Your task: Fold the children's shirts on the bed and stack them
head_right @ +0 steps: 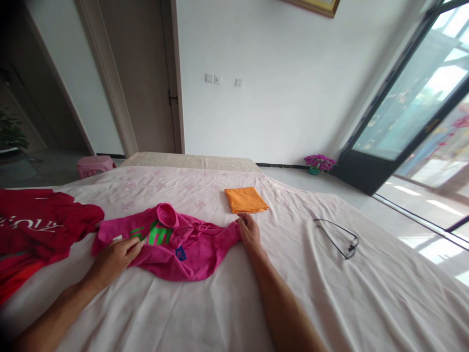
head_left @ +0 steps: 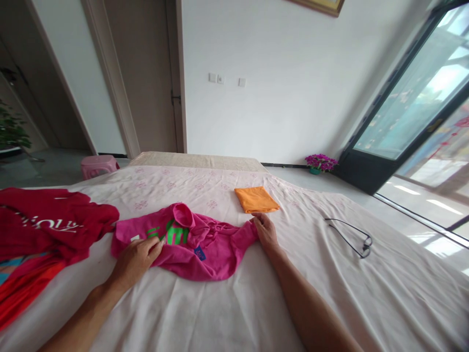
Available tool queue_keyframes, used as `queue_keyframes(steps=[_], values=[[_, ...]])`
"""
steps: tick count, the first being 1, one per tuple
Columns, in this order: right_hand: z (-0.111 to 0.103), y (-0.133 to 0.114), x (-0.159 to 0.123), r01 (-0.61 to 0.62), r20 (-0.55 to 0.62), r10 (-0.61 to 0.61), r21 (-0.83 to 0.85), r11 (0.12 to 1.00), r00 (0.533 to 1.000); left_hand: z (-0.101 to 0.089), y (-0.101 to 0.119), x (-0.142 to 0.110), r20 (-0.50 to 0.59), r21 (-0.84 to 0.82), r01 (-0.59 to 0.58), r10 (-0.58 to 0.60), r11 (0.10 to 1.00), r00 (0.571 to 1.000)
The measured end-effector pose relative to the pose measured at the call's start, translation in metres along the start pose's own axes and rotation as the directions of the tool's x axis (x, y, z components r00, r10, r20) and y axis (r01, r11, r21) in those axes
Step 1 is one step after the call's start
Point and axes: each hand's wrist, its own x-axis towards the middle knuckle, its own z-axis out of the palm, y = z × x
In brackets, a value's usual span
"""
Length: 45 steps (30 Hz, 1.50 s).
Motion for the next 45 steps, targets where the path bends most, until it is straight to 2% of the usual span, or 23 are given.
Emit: queue_keyframes(steps=[7, 17, 22, 45], values=[[-0.0003, 0.0040, 0.0021, 0.074, 0.071, -0.064, -0.146, 0.986, 0.995, -0.0050, 0.0038, -0.0001, -0.013, -0.028, 0.011, -0.012, 1.000, 1.000], [-0.0002, 0.0012, 0.0011, 0.096, 0.092, -0.078, -0.212, 0.972, 0.993, -0.0089, 0.0047, 0.0007, 0.004, -0.138, 0.025, -0.025, 0.990, 1.000], [-0.0002, 0.0017, 0.0012, 0.106, 0.087, -0.088, -0.222, 0.969, 0.992, -0.0050, 0.0013, 0.0000, -0.020, -0.143, 0.026, -0.029, 0.989, 0.999], [-0.0002, 0.0026, 0.0002, 0.105, 0.094, -0.084, -0.245, 0.964, 0.992, -0.0053, 0.0012, 0.0004, 0.018, -0.131, 0.026, -0.024, 0.991, 1.000]])
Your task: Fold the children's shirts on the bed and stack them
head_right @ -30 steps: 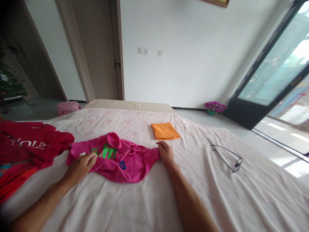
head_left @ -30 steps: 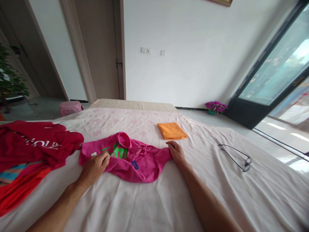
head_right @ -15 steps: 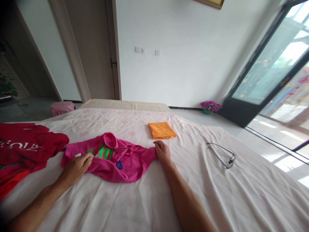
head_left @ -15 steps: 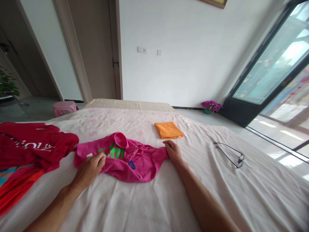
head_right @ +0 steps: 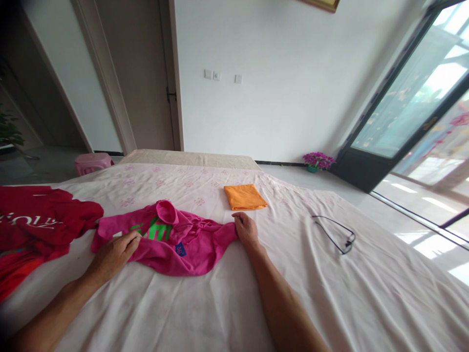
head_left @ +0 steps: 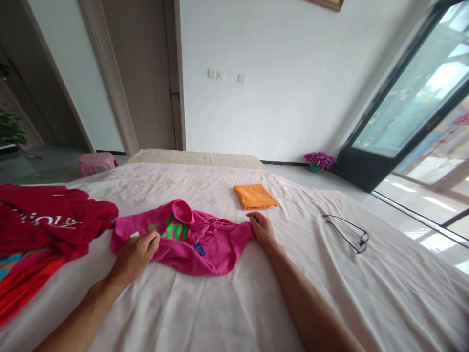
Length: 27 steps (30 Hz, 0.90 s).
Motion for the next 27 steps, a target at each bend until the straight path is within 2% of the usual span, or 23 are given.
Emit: queue_keyframes(steps=[12, 27], values=[[-0.0008, -0.0022, 0.0000, -0.008, 0.016, 0.009, -0.055, 0.998, 1.000, -0.0005, -0.0008, 0.0002, 0.026, 0.003, 0.018, -0.019, 1.000, 0.999], [-0.0007, -0.0025, 0.0006, 0.002, 0.013, -0.002, -0.047, 0.999, 1.000, -0.0011, 0.0014, 0.0008, -0.004, 0.000, 0.036, -0.036, 0.999, 0.999]])
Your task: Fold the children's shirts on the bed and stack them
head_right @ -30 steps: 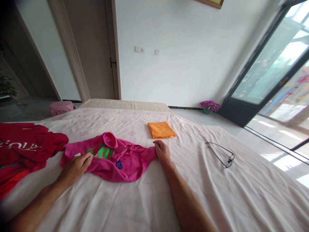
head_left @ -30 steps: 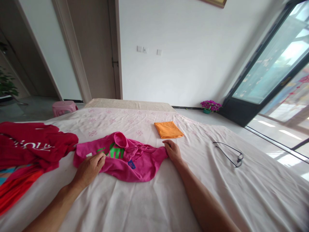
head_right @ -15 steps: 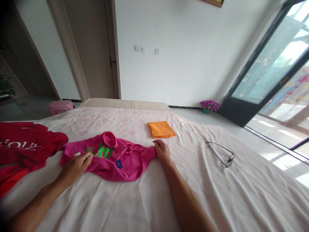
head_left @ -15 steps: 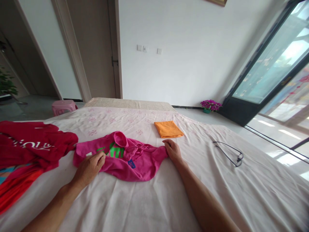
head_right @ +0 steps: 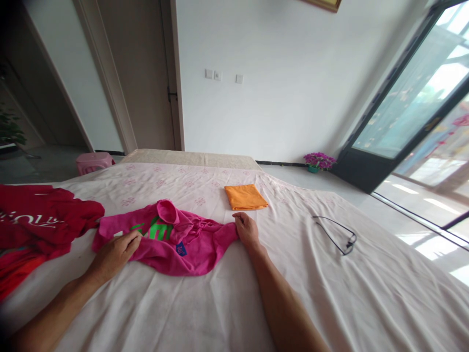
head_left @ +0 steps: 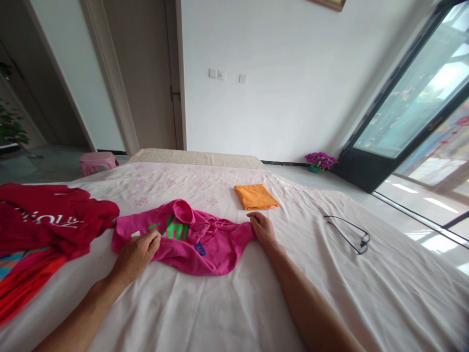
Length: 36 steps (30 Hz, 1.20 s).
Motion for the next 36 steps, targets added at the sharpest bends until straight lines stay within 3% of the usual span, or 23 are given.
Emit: queue_keyframes(steps=[36], values=[[-0.0014, -0.0026, -0.0011, -0.005, 0.000, 0.005, -0.015, 1.000, 1.000, -0.0015, 0.0003, 0.0006, 0.020, 0.040, 0.000, -0.001, 0.999, 1.000]])
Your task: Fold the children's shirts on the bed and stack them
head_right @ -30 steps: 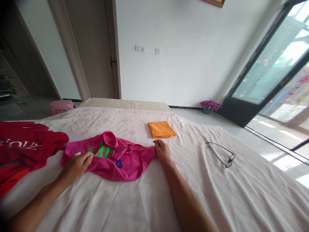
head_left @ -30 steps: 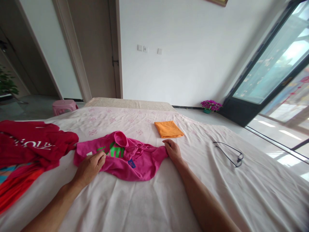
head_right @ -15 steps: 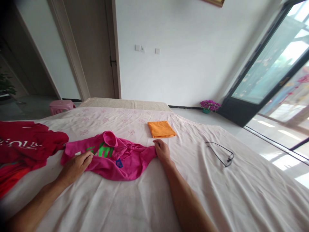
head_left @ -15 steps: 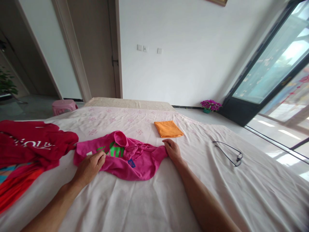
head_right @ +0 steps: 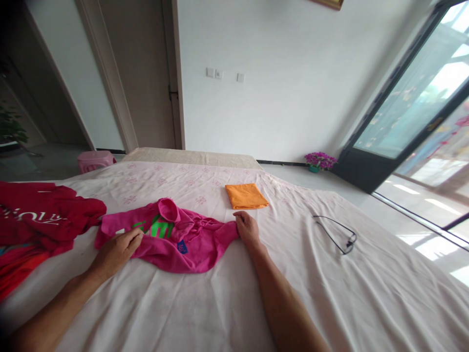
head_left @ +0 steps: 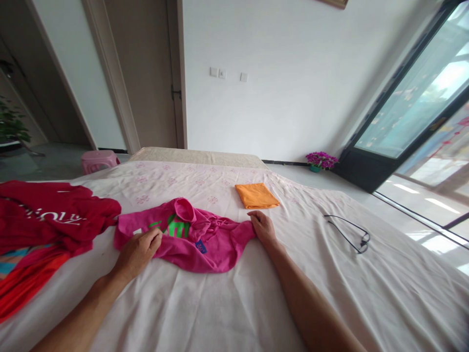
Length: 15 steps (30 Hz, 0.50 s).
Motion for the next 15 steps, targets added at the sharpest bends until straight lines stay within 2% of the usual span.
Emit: queue_keyframes(steps=[10, 15], values=[[0.0004, -0.0013, -0.0012, 0.013, 0.017, -0.013, -0.027, 1.000, 1.000, 0.0040, -0.0038, -0.0009, -0.009, -0.022, 0.018, -0.018, 1.000, 1.000], [-0.0001, -0.0024, -0.0021, 0.026, 0.028, -0.025, -0.036, 0.999, 0.999, -0.0030, -0.0035, 0.0022, -0.111, -0.097, 0.006, -0.017, 0.995, 0.994]])
